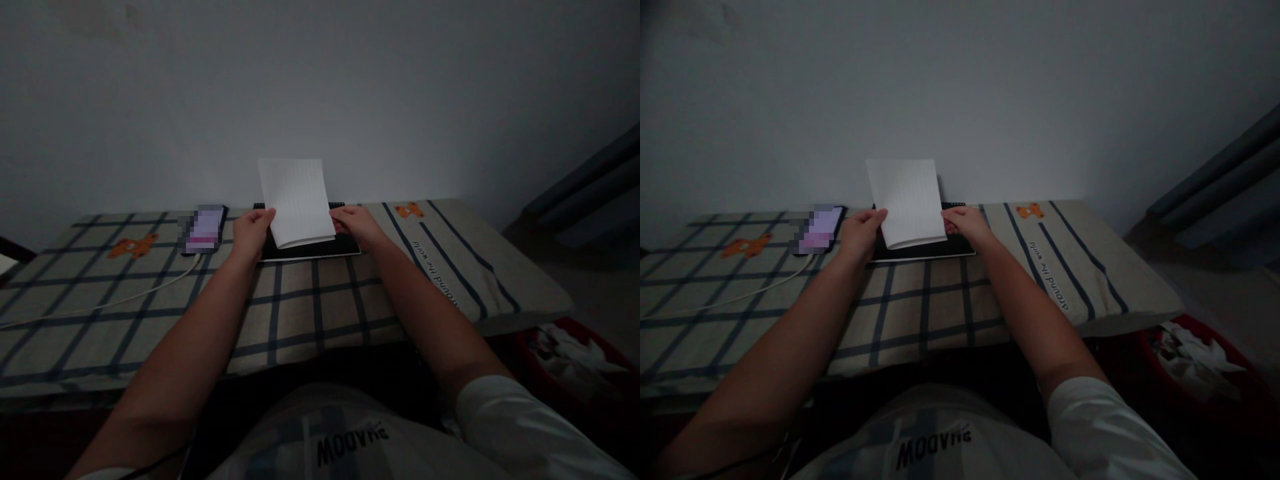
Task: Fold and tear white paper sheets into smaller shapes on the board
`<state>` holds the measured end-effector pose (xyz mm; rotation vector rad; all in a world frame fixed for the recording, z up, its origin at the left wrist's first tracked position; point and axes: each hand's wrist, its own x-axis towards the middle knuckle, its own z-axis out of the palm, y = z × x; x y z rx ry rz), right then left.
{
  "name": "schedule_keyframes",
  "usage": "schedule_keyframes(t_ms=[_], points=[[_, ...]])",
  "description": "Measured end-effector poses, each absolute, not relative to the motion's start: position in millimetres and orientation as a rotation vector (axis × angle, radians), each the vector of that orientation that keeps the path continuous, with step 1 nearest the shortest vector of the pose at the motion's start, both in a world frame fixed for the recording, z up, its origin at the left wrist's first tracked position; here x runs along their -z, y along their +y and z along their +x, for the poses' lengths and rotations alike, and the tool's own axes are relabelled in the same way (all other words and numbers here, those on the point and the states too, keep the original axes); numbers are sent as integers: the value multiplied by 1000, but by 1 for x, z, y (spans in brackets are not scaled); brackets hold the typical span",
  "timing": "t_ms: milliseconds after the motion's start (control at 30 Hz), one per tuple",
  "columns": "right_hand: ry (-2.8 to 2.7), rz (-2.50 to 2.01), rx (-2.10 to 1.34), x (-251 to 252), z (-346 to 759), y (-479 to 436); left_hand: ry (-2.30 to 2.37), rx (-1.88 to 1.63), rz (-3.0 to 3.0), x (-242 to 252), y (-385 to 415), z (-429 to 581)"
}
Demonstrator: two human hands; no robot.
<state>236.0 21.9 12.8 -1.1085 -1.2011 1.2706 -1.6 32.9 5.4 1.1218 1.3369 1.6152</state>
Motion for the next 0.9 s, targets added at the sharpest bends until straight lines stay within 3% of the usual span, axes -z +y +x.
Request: schedule_keyframes(t_ms=[233, 533, 900], points=[[-1213, -1176, -1180, -16, 233, 20, 1339, -1610, 1113, -6, 33, -2], [-1249, -1207, -994, -21, 237, 18, 1083, -1250, 961, -14, 24, 0], [-1202, -1152, -1119, -16, 238, 22, 1239, -1460, 1158, -4, 30, -1]])
